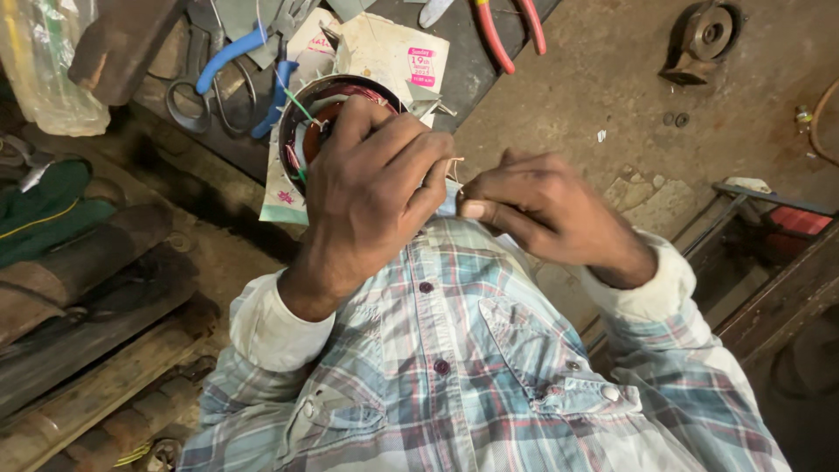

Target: The person uses pliers to strip and twist wires on a motor stator, then secures the connection with a green tie. The work is performed at a cluttered workbench with various tools visible.

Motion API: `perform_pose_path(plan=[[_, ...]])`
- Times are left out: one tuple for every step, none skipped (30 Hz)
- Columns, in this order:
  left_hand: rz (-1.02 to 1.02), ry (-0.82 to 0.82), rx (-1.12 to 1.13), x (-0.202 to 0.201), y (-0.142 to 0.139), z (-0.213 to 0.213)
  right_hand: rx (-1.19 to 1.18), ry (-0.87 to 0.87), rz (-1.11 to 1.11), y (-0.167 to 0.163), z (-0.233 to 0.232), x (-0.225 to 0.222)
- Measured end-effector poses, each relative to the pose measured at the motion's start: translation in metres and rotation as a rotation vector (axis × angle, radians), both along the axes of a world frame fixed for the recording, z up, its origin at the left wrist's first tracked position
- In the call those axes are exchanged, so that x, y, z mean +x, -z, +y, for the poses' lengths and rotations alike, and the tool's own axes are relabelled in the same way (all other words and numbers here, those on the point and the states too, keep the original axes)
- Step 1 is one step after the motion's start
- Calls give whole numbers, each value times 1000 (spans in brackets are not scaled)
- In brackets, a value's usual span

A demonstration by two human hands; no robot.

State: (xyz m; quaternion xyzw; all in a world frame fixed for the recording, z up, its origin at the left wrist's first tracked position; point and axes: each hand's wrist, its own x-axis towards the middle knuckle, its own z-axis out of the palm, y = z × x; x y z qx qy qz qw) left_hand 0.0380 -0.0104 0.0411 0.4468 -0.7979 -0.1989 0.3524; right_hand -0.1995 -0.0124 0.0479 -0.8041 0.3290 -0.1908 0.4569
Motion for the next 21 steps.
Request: perform_pose_path(plan=[[2,0,-2,0,1,0,-78,-10,16,-6,-2,-4],[4,-2,-3,-1,1,0,-155,-21,33,-10,-3,-6],[10,0,-5,-1,2,0,-173,-23,44,-12,-8,-7],[16,1,-5,-1,2,-1,-191,-25,55,-11,-15,-7],[23,2,-5,-1,2,-1,-208,-27,67,-11,-21,-7],[20,3,-8,0,2,-1,-217,0,74,-11,-25,-7],[17,4,-13,0,2,-1,-228,27,82,-13,-30,-7],[14,3,-17,1,2,-1,-238,52,90,-13,-34,-7],[17,7,-15,1,1,-1,-190,79,101,-12,-38,-5],[19,10,-14,1,0,-1,-144,106,112,-11,-41,-2],[21,13,-13,1,0,-1,-96,132,122,-8,-44,1],[22,6,-19,1,-1,-1,-36,149,126,-5,-46,5],[24,-1,-27,1,-1,-1,23,167,131,0,-47,9],[26,-8,-35,0,-1,-1,81,183,137,5,-48,13],[23,-8,-34,0,-2,-2,120,145,124,9,-45,15],[20,-9,-31,0,-1,-2,161,106,110,12,-40,17],[16,-9,-27,0,-2,-2,202,67,95,15,-36,18],[18,-7,-19,1,-1,-2,221,45,82,15,-31,17],[18,-4,-9,1,-1,-1,240,23,68,14,-25,15],[19,0,4,2,-2,-1,262,3,53,12,-18,14],[21,1,4,2,-1,0,194,-1,61,8,-12,12]])
